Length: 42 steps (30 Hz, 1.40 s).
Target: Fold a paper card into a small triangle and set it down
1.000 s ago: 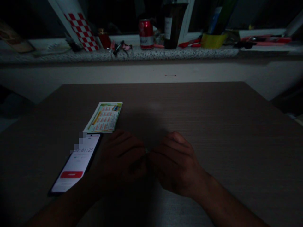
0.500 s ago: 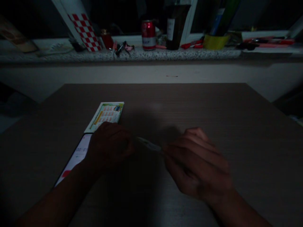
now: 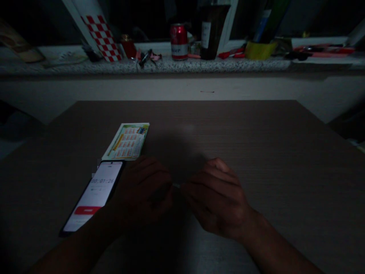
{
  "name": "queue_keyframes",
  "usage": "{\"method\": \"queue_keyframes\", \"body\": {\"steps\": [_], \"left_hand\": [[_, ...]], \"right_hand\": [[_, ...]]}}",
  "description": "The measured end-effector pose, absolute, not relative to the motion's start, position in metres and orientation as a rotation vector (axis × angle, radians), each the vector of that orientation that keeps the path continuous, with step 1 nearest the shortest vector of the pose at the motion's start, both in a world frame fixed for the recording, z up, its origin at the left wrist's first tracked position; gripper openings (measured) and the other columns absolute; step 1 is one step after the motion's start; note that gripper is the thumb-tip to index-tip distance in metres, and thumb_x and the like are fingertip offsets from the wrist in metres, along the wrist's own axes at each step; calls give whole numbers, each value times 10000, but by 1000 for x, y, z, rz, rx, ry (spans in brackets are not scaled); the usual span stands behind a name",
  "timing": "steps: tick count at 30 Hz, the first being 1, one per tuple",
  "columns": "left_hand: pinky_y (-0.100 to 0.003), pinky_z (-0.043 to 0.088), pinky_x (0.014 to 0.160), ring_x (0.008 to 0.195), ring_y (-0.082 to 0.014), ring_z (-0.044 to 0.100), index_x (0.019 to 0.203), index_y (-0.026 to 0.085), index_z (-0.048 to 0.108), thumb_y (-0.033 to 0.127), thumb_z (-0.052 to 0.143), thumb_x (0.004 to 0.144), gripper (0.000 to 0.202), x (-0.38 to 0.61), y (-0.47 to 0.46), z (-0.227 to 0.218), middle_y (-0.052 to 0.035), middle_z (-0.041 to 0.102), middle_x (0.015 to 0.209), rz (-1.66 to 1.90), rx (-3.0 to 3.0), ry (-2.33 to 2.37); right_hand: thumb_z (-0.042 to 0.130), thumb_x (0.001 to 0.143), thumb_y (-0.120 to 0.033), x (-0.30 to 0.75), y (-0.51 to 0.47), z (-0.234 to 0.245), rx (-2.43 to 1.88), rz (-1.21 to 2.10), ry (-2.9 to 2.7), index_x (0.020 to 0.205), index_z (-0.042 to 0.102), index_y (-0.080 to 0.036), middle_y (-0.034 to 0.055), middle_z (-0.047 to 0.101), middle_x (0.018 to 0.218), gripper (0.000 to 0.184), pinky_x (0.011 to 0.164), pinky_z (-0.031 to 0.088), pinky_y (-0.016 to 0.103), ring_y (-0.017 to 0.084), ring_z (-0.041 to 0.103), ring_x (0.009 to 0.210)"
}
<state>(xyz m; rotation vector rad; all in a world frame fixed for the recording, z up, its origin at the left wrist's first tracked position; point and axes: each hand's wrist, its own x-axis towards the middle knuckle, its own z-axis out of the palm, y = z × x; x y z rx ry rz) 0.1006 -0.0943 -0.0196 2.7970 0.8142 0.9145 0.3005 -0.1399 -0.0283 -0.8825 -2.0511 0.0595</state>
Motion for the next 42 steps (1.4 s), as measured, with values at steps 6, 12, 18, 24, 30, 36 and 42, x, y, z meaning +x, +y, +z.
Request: {"method": "queue_keyframes", "body": {"steps": [6,12,18,24,30,36,42], "left_hand": [[-317,368,624,651,-163,512,711,168,565,139,570,761,58,94,-88,-22,-6,580,664,917,2845,969],[-304,403,606,619,-163,543,702,179,559,154,540,784,88,82,-79,-18,-13,600,666,943,2843,1139],[-347,480,756,860,-208,590,915,151,579,150,538,790,131,83,-84,-22,-73,641,922,901,2737,967],[-387,457,911,1043,-229,545,1099,170,578,137,597,782,319,99,-93,-33,-78,612,1123,540,2752,714],[-449,408,999,1150,-268,507,1214,194,546,226,688,766,471,99,-92,-43,-93,563,1251,201,2713,723],[-429,428,960,1085,-243,537,1109,203,602,265,686,798,329,97,-90,-47,-65,607,1127,175,2716,739],[-426,434,953,1076,-238,539,1070,194,616,267,678,801,286,97,-89,-44,-67,605,1133,173,2712,736]], "right_hand": [[712,738,-56,305,-140,-25,-903,-5,-2009,867,672,-158,42,714,733,169,629,489,351,165,662,636],[687,754,-47,313,-138,-28,-960,30,-1883,927,671,-198,15,711,760,231,674,500,364,175,664,671],[631,837,-137,315,-127,-38,-1176,372,-1886,833,680,-196,-6,669,682,77,649,465,317,138,607,619],[614,871,-206,310,-112,-66,-1271,552,-2041,839,700,-179,2,645,669,95,624,431,279,136,574,637],[640,861,-187,307,-106,-78,-1307,461,-2170,974,683,-200,41,697,851,122,746,441,328,183,618,814],[671,846,-200,311,-113,-70,-1258,525,-2272,942,686,-206,30,697,905,97,823,417,360,188,614,891],[696,825,-209,317,-117,-63,-1246,596,-2315,973,692,-220,31,692,940,149,849,418,374,191,614,922]]}}
